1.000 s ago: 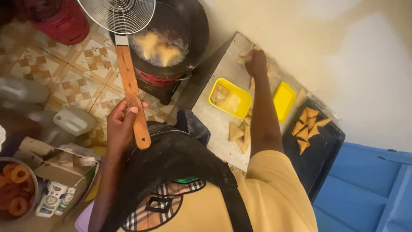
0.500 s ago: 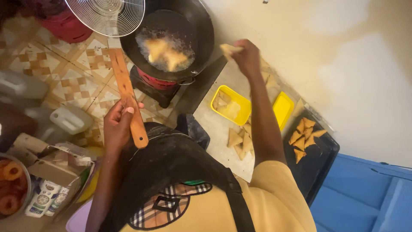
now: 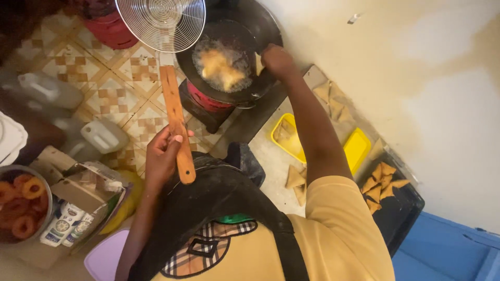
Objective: The person deep-fries triangular pastries in a large wok filled with hot oil. Using a long-handled wire skimmer, they stir the pastries and remove the cooked ones, placing them onto a black tray. They then add more uncooked pastries from a yellow container into the oil to continue the frying process.
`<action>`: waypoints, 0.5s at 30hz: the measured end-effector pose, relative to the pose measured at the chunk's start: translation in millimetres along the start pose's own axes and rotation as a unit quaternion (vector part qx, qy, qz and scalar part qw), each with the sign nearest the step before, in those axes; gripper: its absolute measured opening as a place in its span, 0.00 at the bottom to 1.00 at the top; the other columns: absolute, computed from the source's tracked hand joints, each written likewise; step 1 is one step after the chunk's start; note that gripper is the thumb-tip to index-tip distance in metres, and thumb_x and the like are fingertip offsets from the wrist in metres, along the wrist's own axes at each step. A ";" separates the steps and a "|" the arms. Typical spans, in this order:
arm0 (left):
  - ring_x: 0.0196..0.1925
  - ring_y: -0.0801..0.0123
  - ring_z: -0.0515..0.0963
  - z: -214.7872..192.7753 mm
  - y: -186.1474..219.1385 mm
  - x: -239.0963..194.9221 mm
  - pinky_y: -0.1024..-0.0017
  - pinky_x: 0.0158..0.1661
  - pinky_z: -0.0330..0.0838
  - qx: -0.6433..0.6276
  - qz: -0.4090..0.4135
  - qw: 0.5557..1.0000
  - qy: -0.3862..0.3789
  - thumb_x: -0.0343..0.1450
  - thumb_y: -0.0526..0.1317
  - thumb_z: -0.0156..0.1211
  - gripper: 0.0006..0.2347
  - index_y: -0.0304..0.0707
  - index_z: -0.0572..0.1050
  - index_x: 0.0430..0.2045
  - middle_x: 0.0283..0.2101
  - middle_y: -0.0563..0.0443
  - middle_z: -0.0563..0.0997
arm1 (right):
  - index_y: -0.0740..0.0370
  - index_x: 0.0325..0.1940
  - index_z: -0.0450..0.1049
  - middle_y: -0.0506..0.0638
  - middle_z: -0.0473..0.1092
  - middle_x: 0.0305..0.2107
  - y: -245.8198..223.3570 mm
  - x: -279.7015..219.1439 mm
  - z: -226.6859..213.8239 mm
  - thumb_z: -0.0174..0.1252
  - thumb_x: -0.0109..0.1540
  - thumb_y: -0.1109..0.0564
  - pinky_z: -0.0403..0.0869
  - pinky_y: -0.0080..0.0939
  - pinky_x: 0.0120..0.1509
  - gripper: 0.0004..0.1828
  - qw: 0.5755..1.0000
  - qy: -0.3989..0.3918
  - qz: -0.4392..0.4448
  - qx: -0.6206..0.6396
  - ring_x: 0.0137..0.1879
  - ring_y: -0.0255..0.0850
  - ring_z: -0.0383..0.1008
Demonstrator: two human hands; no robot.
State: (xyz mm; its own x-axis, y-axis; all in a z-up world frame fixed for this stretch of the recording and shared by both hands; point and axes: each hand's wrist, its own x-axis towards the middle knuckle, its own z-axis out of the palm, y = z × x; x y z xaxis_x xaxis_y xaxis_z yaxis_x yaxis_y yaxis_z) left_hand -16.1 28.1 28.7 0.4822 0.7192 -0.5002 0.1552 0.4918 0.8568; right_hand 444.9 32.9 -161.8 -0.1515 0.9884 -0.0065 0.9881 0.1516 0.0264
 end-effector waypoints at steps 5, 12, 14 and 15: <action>0.18 0.83 0.62 -2.1 -6.7 5.8 0.84 0.19 0.57 0.009 0.001 1.000 0.007 0.64 0.38 0.46 0.14 0.40 0.72 0.42 0.35 0.55 0.79 | 0.55 0.25 0.73 0.48 0.71 0.27 -11.7 -22.9 -50.0 0.45 0.48 0.61 0.64 0.39 0.43 0.10 0.953 0.082 0.166 0.239 0.38 0.42 0.70; 0.23 0.85 0.66 -6.2 -25.8 20.7 0.84 0.23 0.60 0.115 0.026 0.993 0.025 0.65 0.41 0.45 0.11 0.49 0.72 0.39 0.32 0.62 0.77 | 0.61 0.37 0.71 0.55 0.69 0.29 33.7 -148.3 -108.2 0.45 0.57 0.67 0.65 0.49 0.38 0.10 0.966 0.235 0.092 0.049 0.35 0.52 0.69; 0.16 0.84 0.57 10.9 5.1 6.8 0.84 0.18 0.50 0.037 0.034 0.999 0.010 0.63 0.42 0.43 0.10 0.45 0.73 0.31 0.18 0.62 0.65 | 0.57 0.29 0.77 0.51 0.75 0.28 53.6 -190.3 -100.9 0.51 0.50 0.62 0.69 0.43 0.40 0.09 0.936 0.181 0.300 0.037 0.35 0.47 0.74; 0.16 0.84 0.57 12.4 3.2 8.0 0.84 0.18 0.50 0.041 0.031 0.999 0.003 0.63 0.42 0.43 0.10 0.45 0.73 0.31 0.18 0.62 0.65 | 0.57 0.29 0.77 0.51 0.75 0.28 60.5 -216.6 -82.4 0.51 0.50 0.62 0.69 0.43 0.40 0.09 0.934 0.178 0.308 0.036 0.35 0.47 0.74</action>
State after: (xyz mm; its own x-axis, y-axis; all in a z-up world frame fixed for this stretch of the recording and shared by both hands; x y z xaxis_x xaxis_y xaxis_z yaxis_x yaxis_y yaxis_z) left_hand -1.0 29.3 29.0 0.4884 0.7499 -0.4461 0.1947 0.4047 0.8935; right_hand 535.3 -171.8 -76.4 0.4586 0.8283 0.3219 0.8885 -0.4330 -0.1519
